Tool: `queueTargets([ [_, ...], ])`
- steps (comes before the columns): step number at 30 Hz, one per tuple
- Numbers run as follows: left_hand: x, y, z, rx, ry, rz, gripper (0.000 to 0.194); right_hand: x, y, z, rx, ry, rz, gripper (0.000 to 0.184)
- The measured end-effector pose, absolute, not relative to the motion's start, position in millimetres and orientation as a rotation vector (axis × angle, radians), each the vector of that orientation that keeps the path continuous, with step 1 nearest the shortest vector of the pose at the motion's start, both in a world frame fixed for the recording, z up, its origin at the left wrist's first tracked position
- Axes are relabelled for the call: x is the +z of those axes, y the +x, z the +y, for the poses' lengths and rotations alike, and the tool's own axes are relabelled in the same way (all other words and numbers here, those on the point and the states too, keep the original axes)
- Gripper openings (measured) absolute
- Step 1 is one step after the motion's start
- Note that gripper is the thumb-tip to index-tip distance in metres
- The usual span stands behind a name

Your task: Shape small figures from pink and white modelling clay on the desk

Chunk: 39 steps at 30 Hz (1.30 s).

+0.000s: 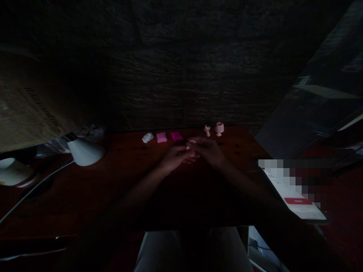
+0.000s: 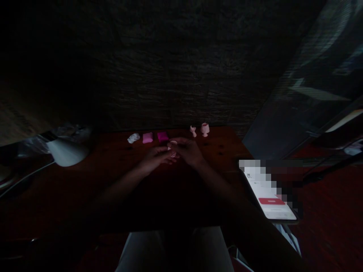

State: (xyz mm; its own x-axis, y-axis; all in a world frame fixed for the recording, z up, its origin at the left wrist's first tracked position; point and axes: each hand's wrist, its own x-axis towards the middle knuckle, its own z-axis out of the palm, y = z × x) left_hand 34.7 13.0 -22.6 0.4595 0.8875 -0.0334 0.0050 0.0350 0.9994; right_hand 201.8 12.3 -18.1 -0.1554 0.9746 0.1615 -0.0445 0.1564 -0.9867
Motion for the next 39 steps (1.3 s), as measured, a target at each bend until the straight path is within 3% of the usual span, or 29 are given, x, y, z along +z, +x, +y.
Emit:
queueTargets([
  [8, -23.5, 31.7, 14.4, 0.856, 1.368, 0.892, 0.026, -15.8, 203.6, 12.3, 1.245, -1.016, -1.343, 0.044],
  [20, -20.6, 34.4, 12.4, 0.825, 1.340, 0.870, 0.028, -13.6, 203.9, 9.8, 1.232, -0.996, -1.384, 0.031],
  [27, -23.1, 32.4, 13.5, 0.823, 1.406, 0.866, 0.026, -12.5, 204.0, 8.5, 1.200, -0.982, -1.435, 0.036],
  [39, -18.3, 36.8, 9.7, 0.822, 1.368, 0.885, 0.042, -15.7, 203.8, 11.8, 1.124, -1.027, -1.416, 0.038],
])
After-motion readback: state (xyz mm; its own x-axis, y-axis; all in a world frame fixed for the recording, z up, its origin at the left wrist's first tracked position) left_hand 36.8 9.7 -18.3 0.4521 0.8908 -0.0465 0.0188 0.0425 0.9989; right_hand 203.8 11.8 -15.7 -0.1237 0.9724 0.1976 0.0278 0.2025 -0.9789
